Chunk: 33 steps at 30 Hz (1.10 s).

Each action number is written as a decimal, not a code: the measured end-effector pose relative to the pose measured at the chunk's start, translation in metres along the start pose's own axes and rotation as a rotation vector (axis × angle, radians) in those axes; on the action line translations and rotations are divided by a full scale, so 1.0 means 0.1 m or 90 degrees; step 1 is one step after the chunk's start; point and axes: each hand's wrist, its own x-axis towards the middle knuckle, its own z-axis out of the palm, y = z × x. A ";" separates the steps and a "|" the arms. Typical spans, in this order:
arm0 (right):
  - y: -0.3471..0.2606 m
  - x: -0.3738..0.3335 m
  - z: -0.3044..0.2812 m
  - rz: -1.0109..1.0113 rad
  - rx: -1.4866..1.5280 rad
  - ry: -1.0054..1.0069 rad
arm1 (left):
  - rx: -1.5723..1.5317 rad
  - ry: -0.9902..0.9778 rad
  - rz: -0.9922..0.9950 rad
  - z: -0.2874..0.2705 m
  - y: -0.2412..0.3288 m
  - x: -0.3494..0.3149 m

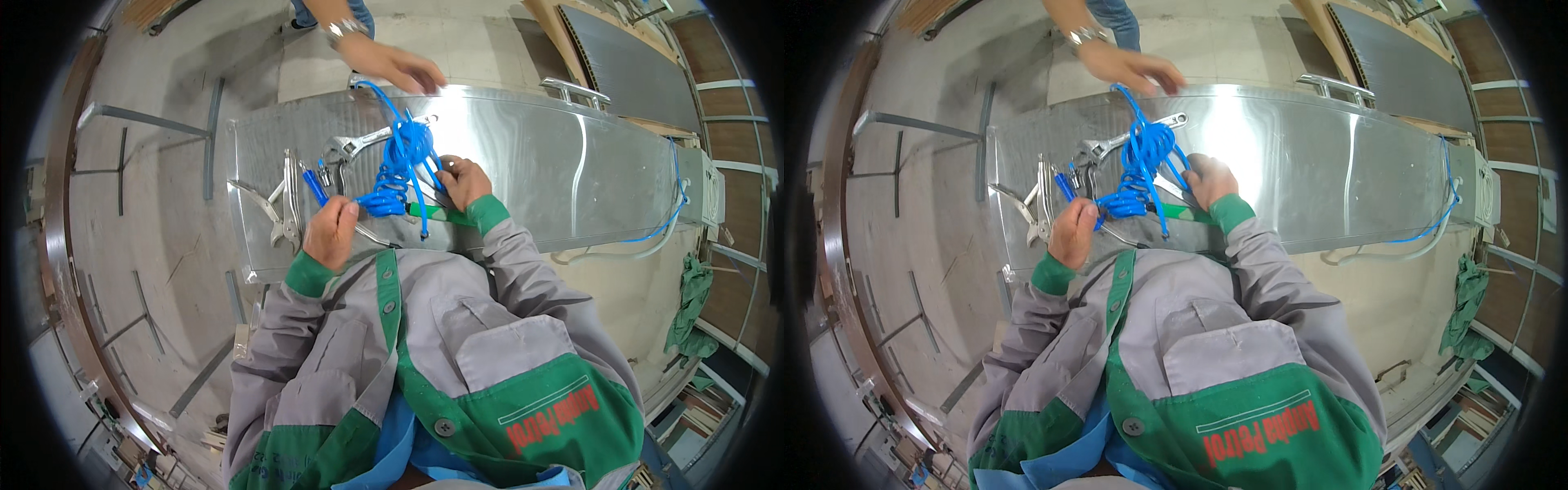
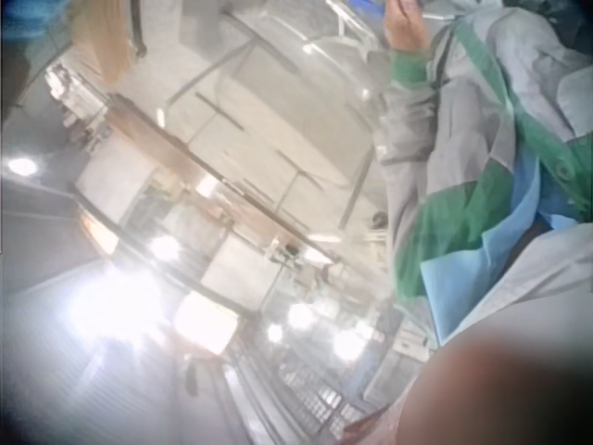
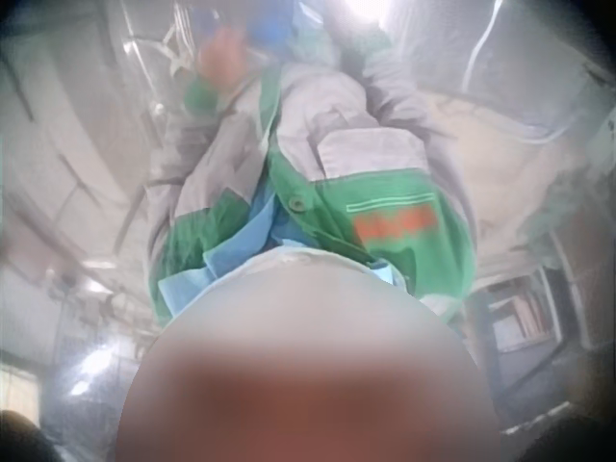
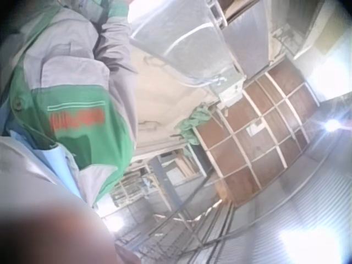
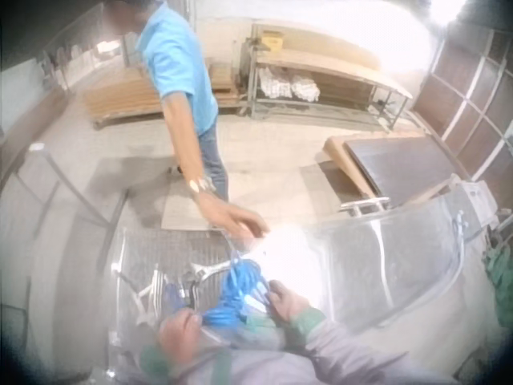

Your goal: The person assembles a blue coiled pneumatic hose by attaching metal fittings and tightening them with wrenches. They then connect the hose to a wall-mounted air supply and use a utility knife to trim the hose end.

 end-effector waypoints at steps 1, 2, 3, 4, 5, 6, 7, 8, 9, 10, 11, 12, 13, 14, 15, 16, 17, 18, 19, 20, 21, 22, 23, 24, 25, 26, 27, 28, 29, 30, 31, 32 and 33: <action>-0.03 -0.01 -0.06 -0.036 0.002 0.018 | -0.060 0.014 -0.027 0.01 -0.09 0.02; -0.06 -0.04 -0.12 0.018 0.011 0.015 | -0.190 -0.003 -0.131 0.03 -0.15 0.03; -0.11 -0.04 -0.18 0.027 0.037 0.031 | -0.196 -0.007 -0.151 0.03 -0.21 0.03; -0.17 -0.04 -0.21 0.080 0.051 0.032 | -0.220 -0.016 -0.170 0.02 -0.25 0.03; -0.25 0.02 -0.22 -0.016 0.152 0.091 | -0.254 -0.019 -0.199 0.02 -0.28 0.04; -0.34 0.11 -0.22 -0.067 0.241 0.137 | -0.230 -0.016 -0.194 0.03 -0.29 0.05; -0.44 0.20 -0.19 -0.142 0.339 0.188 | -0.214 -0.007 -0.205 0.03 -0.28 0.06; -0.59 0.41 -0.11 -0.077 0.377 0.153 | -0.202 0.009 -0.224 0.03 -0.27 0.06; -0.69 0.52 -0.07 -0.071 0.373 0.122 | -0.161 0.023 -0.177 0.03 -0.26 0.08; -0.78 0.66 -0.02 -0.148 0.299 0.121 | -0.124 0.041 -0.140 0.05 -0.25 0.08; -0.86 0.76 0.01 -0.075 0.300 -0.023 | -0.094 0.055 -0.099 0.05 -0.24 0.09; -0.92 0.85 0.02 -0.081 0.218 -0.037 | -0.077 0.076 -0.090 0.04 -0.24 0.13; -0.98 0.91 0.05 -0.054 0.116 -0.054 | -0.070 0.093 -0.087 0.04 -0.24 0.14; -1.01 0.94 0.09 -0.052 0.085 -0.041 | -0.074 0.108 -0.084 0.03 -0.24 0.15; -1.04 0.98 0.13 -0.039 0.044 -0.017 | -0.068 0.120 -0.092 0.01 -0.24 0.17; -1.05 1.03 0.16 -0.033 0.011 0.007 | -0.071 0.136 -0.096 -0.01 -0.24 0.19; -1.04 1.08 0.19 -0.022 0.044 0.012 | -0.081 0.150 -0.114 -0.03 -0.23 0.21; -1.00 1.11 0.20 -0.013 0.084 0.015 | -0.087 0.159 -0.109 -0.06 -0.22 0.23; -0.95 1.17 0.21 -0.001 0.121 0.027 | -0.100 0.167 -0.111 -0.08 -0.20 0.25; -0.89 1.22 0.22 0.015 0.124 0.023 | -0.113 0.175 -0.113 -0.10 -0.18 0.27; -0.83 1.25 0.21 0.053 0.217 0.002 | -0.145 0.172 -0.115 -0.11 -0.15 0.28; -0.77 1.25 0.20 0.093 0.306 -0.010 | -0.177 0.168 -0.118 -0.13 -0.14 0.29; -0.71 1.21 0.17 0.145 0.381 -0.022 | -0.217 0.166 -0.118 -0.14 -0.13 0.30; -0.67 1.12 0.14 0.108 0.288 0.086 | -0.233 0.154 -0.135 -0.14 -0.13 0.29; -0.59 0.97 0.05 0.018 0.264 0.129 | -0.256 0.145 -0.149 -0.15 -0.13 0.29; -0.49 0.71 -0.03 -0.018 0.231 0.160 | -0.294 0.152 -0.123 -0.15 -0.14 0.28; -0.38 0.42 -0.14 0.004 0.140 0.083 | -0.269 0.116 -0.174 -0.14 -0.15 0.28; -0.30 0.07 -0.17 -0.060 0.076 0.046 | -0.258 0.106 -0.172 -0.12 -0.15 0.29; -0.22 -0.24 -0.22 -0.073 0.014 -0.091 | -0.246 0.121 -0.131 -0.13 -0.14 0.32; -0.19 -0.43 -0.20 -0.141 -0.104 -0.144 | -0.215 0.095 -0.095 -0.10 -0.11 0.33; -0.16 -0.54 -0.13 -0.159 -0.231 -0.189 | -0.203 0.095 -0.028 -0.08 -0.07 0.37; -0.09 -0.68 -0.09 -0.236 -0.280 -0.118 | -0.250 0.066 -0.031 -0.06 -0.03 0.40; -0.04 -0.72 -0.03 -0.258 -0.311 -0.100 | -0.441 0.038 -0.229 0.01 0.04 0.45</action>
